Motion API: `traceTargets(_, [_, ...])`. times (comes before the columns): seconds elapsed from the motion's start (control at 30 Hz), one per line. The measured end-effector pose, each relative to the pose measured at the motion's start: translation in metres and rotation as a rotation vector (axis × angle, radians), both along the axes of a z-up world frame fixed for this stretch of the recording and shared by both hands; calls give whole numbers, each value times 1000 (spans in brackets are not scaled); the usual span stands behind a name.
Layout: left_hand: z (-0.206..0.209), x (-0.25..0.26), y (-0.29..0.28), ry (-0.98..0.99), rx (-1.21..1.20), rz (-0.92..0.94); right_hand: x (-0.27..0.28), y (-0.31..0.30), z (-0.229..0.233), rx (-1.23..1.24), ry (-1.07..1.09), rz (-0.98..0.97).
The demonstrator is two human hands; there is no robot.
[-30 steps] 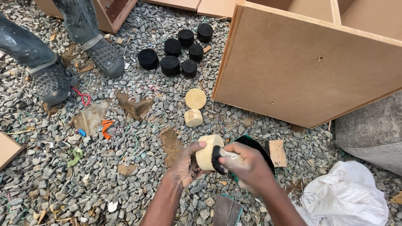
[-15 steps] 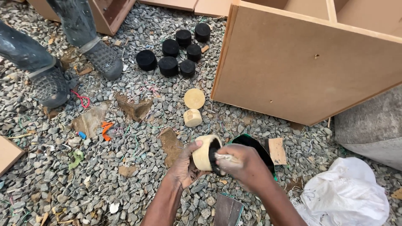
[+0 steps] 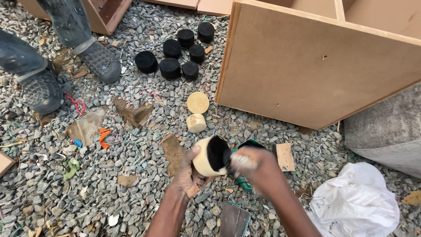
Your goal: The person paints small cylindrical wooden pieces black using a cloth dipped in paint. They hold each piece in one hand and apply paint with the other, then place the finished pieces on the ground.
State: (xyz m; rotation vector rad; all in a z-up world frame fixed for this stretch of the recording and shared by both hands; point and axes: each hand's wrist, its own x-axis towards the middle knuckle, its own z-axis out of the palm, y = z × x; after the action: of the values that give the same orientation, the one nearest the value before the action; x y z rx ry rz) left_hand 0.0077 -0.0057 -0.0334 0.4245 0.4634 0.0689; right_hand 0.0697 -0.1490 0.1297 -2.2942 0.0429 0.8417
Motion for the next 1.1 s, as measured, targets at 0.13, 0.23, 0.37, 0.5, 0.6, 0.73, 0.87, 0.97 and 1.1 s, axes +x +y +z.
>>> traceTargets(0.13, [-6, 2, -11, -9, 117, -11, -3, -2, -19, 168, -150, 179])
traceTargets(0.23, [-25, 11, -16, 60, -68, -21, 10, -4, -14, 79, -249, -3])
traceTargets(0.37, [-23, 10, -8, 48, 111, -43, -2, -3, -13, 90, -107, 87])
traceTargets(0.5, [-24, 10, -24, 70, 222, -135, 28, -15, -36, 196, -300, -47])
traceTargets(0.6, [-10, 7, -7, -9, 104, -32, 9, -6, -14, 9, -37, 41])
traceTargets(0.73, [-6, 8, -18, 42, 201, -31, 14, -16, -43, 373, -195, 189])
traceTargets(0.87, [4, 11, -22, 84, 160, -65, 29, -21, -44, 172, -170, -20])
traceTargets(0.97, [8, 15, -14, 154, 200, 0, 25, -22, -48, 206, -38, 79])
traceTargets(1.1, [3, 17, -25, 76, 230, -158, 27, -15, -34, 326, -135, -43])
